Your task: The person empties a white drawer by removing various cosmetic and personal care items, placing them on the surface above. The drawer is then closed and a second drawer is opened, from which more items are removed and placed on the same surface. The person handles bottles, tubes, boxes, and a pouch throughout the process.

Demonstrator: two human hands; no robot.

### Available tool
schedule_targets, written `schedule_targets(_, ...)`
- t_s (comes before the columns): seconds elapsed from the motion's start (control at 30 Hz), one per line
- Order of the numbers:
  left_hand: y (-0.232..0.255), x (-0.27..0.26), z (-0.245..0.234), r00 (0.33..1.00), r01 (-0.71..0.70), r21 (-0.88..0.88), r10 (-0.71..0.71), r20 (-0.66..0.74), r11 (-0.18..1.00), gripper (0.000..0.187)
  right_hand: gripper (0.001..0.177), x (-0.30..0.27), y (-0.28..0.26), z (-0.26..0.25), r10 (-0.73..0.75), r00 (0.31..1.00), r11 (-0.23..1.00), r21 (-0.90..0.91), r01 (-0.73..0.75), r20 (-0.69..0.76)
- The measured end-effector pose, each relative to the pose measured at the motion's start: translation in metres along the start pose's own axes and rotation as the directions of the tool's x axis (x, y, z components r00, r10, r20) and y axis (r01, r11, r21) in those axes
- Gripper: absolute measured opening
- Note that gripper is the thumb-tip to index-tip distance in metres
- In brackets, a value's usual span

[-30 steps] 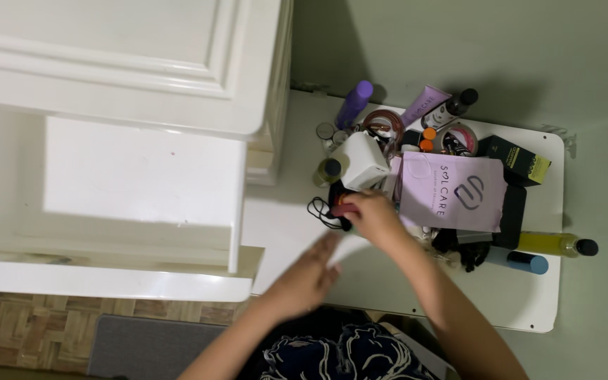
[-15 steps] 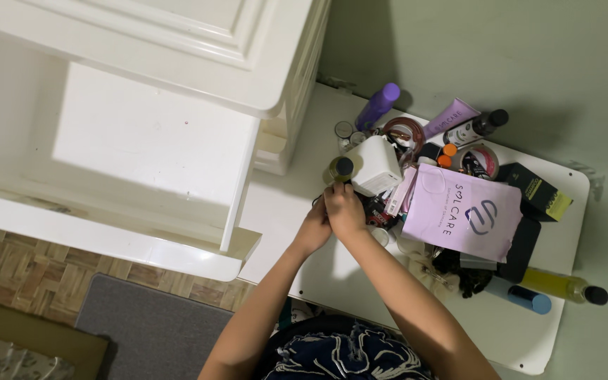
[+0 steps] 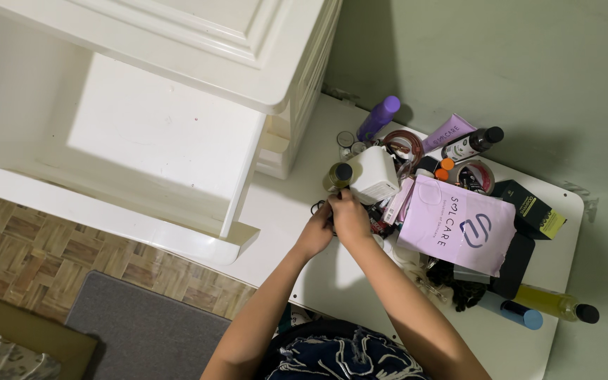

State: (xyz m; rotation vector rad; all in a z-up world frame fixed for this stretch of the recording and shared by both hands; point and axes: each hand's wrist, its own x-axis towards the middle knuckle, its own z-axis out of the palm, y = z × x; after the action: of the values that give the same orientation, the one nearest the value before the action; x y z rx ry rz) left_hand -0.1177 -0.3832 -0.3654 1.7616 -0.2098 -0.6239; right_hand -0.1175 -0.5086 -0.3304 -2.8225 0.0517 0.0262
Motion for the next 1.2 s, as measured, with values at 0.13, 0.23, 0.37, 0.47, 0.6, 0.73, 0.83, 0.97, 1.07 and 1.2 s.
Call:
schedule_targets(0.13,-0.018,0.0,0.005,0.988,-0.134,0.009,0.134,-0.074,0.991,0.077,0.024,-0.004,-0.003,-0.018,-0.01,1.0,0.998,0.069,0.011,-0.021)
schedule_targets(0.23,-0.02,-0.024,-0.005,0.993,-0.083,0.04,0.086,-0.081,0.996,0.072,0.032,-0.009,-0.008,-0.046,0.019,1.0,0.992,0.123,-0.019,0.004)
schedule_targets(0.37,-0.01,-0.095,-0.045,0.972,0.128,-0.321,-0.183,-0.146,0.938,0.06,0.021,-0.011,-0.022,-0.098,-0.057,0.979,0.973,0.21,0.099,-0.195)
schedule_targets(0.47,0.014,-0.146,-0.089,0.844,0.127,-0.547,-0.38,-0.379,0.827,0.053,0.016,-0.015,-0.049,-0.154,0.015,0.974,0.952,0.302,0.055,-0.225)
schedule_targets(0.6,0.063,-0.188,-0.162,0.533,-0.114,-0.418,-0.3,-0.791,0.901,0.057,0.023,-0.022,-0.106,-0.211,0.054,0.949,0.966,0.258,0.03,-0.309)
schedule_targets(0.73,0.112,-0.201,-0.223,0.381,-0.398,0.027,0.192,-0.905,0.917,0.075,0.02,-0.033,-0.162,-0.247,-0.285,0.8,0.849,0.248,0.466,-0.528)
schedule_targets(0.83,0.132,-0.191,-0.262,0.37,-0.404,0.317,0.471,-0.801,0.858,0.092,0.046,-0.028,-0.2,-0.255,-0.463,0.74,0.755,0.221,0.618,-0.488)
schedule_targets(0.97,0.127,-0.171,-0.291,0.418,-0.349,0.584,0.68,-0.602,0.733,0.114,0.058,-0.018,-0.229,-0.252,-0.517,0.779,0.78,0.18,0.599,-0.353)
schedule_targets(1.07,0.119,-0.17,-0.294,0.446,-0.282,0.62,0.672,-0.59,0.732,0.118,0.056,-0.012,-0.237,-0.247,-0.536,0.8,0.787,0.184,0.589,-0.271)
schedule_targets(1.2,0.126,-0.163,-0.304,0.454,-0.297,0.634,0.689,-0.564,0.714,0.117,0.045,-0.011,-0.24,-0.242,-0.48,0.835,0.805,0.242,0.541,-0.269)
